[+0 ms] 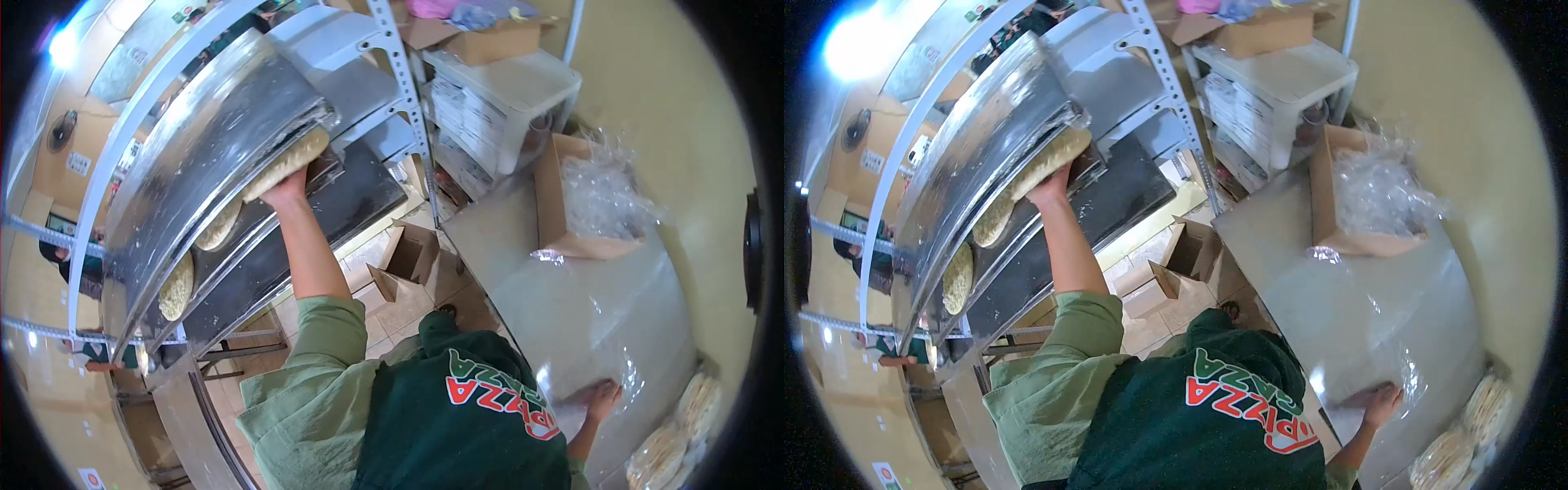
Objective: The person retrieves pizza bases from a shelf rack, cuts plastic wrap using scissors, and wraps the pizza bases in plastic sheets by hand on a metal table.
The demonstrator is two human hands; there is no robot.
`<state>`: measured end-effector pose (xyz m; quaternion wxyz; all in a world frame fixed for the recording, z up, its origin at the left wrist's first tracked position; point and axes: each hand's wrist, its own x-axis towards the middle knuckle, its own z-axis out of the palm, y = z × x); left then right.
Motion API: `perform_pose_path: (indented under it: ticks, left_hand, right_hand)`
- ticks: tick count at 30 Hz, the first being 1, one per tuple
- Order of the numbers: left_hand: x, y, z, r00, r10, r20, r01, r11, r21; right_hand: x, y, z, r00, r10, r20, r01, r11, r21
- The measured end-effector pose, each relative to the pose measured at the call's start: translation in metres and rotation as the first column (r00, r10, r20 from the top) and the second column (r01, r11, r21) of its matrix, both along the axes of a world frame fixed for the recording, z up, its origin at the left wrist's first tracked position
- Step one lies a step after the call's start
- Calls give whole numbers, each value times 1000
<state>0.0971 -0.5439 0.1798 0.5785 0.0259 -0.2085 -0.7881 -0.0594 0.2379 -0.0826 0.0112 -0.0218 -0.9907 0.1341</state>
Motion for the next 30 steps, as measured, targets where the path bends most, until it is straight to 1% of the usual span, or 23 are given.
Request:
perform_pose_path:
  ticks: [1,2,3,5,6,7,8,9,10,11,12,13,14,16,19,22,24,26,28,30]
  left_hand:
    - [-2,2,-5,998,-45,-47,43,997,-59]
    - [-2,9,-12,999,15,-40,-15,1000,12]
    - [-1,6,-26,998,19,62,-20,1000,22]
    - [-3,30,-44,988,-17,153,25,998,-55]
    - [-5,49,-52,977,-61,206,72,996,-46]
    - [-9,70,-60,957,-123,264,133,991,-23]
    - [-14,93,-71,924,-196,328,205,979,10]
    - [-23,118,-85,881,-287,377,286,956,58]
    - [-31,144,-98,822,-382,422,372,922,109]
    - [-39,173,-115,751,-479,455,456,874,169]
    - [-48,201,-132,669,-574,473,532,814,235]
    - [-58,230,-149,579,-660,478,600,742,299]
    - [-70,260,-164,481,-740,471,661,659,359]
    - [-90,314,-190,291,-854,432,734,489,472]
    - [-127,391,-222,50,-954,296,788,220,576]
    - [-157,451,-241,-130,-981,142,795,-18,606]
    - [-172,482,-250,-223,-974,26,788,-165,593]
    - [-182,504,-254,-306,-946,-106,781,-314,541]
    - [-187,516,-254,-396,-890,-225,767,-455,452]
    - [-189,518,-249,-465,-847,-259,746,-532,401]
  right_hand:
    - [2,1,1,1000,4,-18,-4,1000,-10]
    - [1,7,-8,999,32,-41,-34,999,-38]
    - [1,14,-16,996,57,-64,-61,996,-64]
    - [3,3,-1,992,127,-8,-127,992,-23]
    - [4,4,-7,991,107,-80,-108,994,-7]
    - [3,0,-4,974,146,-175,-146,989,18]
    - [1,-12,21,979,163,-122,-160,987,32]
    - [1,-4,11,963,199,-182,-195,980,39]
    - [2,-11,24,943,221,-249,-198,973,117]
    - [6,-25,48,992,25,-120,-23,1000,18]
    - [12,-31,64,997,-29,-74,29,1000,6]
    - [13,-8,26,997,-45,-69,38,994,-99]
    - [19,-21,51,989,-143,-25,137,978,-159]
    - [34,-24,43,988,-150,-49,141,979,-150]
    - [42,-18,33,985,-127,-119,96,967,-236]
    - [45,-17,39,980,-188,-64,160,938,-307]
    - [46,-17,42,975,-210,-71,173,922,-348]
    - [46,-18,42,974,-215,-76,173,912,-372]
    - [47,-19,43,973,-215,-78,171,910,-379]
    - [48,-21,46,968,-234,-86,183,902,-391]
